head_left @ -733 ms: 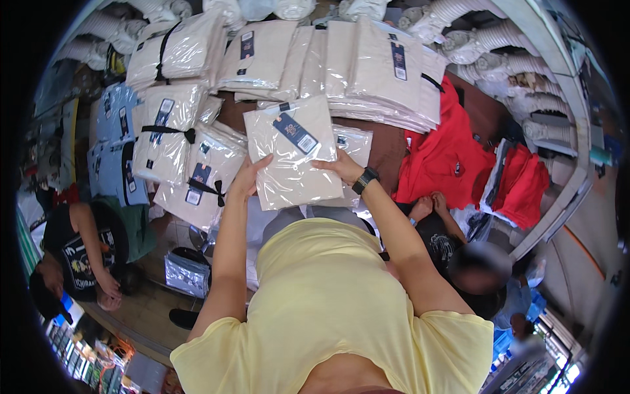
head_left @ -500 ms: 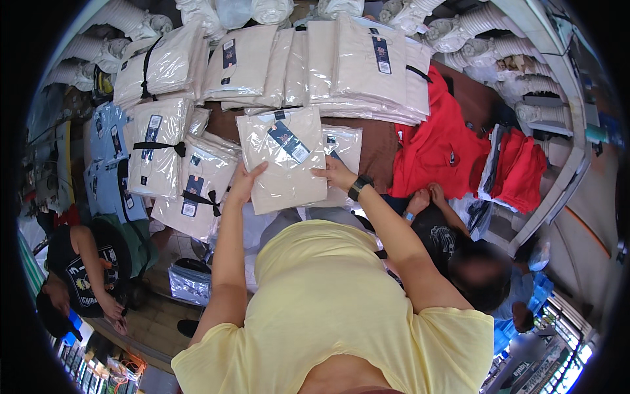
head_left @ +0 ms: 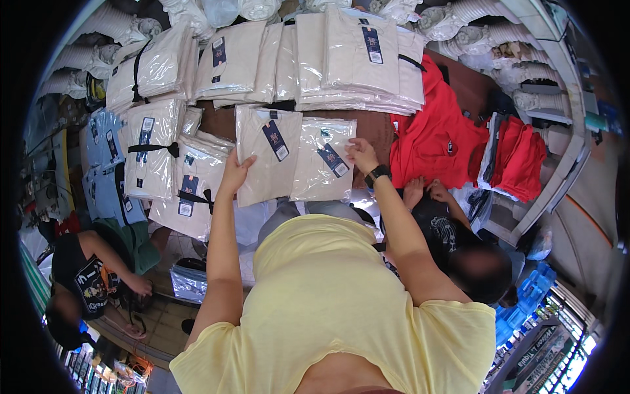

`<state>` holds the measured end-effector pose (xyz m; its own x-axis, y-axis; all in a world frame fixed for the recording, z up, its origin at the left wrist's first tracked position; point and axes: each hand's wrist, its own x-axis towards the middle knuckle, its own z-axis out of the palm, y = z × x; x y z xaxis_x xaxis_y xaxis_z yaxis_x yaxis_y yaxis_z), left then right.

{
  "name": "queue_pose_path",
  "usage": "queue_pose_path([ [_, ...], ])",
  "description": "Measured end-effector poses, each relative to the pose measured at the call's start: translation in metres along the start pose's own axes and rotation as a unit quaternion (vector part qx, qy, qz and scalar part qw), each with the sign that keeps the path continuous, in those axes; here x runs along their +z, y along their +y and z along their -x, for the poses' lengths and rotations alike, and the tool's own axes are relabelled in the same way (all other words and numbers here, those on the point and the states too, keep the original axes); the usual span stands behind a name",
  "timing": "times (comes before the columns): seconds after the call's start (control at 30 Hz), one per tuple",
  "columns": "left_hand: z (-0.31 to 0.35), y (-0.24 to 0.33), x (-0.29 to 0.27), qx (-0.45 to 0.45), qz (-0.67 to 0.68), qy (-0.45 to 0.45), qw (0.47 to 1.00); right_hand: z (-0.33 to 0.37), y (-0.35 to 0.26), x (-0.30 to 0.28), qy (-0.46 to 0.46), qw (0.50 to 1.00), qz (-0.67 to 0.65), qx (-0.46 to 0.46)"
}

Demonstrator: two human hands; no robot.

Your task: The person sorts and stacks several plastic-packaged shirts on a table, occasionally tying a black ribbon around a package and moving them between different piles.

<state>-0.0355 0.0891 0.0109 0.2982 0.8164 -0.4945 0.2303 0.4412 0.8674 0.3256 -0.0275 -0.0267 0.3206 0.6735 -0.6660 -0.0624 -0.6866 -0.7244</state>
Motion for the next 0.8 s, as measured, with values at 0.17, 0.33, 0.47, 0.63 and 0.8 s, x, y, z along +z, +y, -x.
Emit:
queue_pose_path([
  [0.17, -0.009, -0.005, -0.001, 0.0, -0.024, 0.006, 1.0, -0.013, -0.033, -0.02, 0.071, 0.993, -0.069, -0.061],
  [0.33, 0.0, 0.026, -0.006, -0.013, 0.011, -0.01, 1.0, -0.012, -0.075, -0.026, 0.077, 0.99, -0.079, -0.087],
  [0.47, 0.011, 0.056, -0.008, -0.034, 0.071, -0.02, 0.997, -0.008, -0.075, -0.01, -0.036, 0.997, -0.03, -0.067],
  [0.63, 0.012, 0.055, -0.005, -0.063, 0.159, -0.034, 0.985, 0.011, -0.062, 0.045, -0.211, 0.976, -0.05, 0.016],
  [0.8, 0.012, 0.048, 0.001, -0.084, 0.191, -0.011, 0.978, 0.045, -0.085, 0.09, -0.286, 0.929, -0.23, 0.041],
])
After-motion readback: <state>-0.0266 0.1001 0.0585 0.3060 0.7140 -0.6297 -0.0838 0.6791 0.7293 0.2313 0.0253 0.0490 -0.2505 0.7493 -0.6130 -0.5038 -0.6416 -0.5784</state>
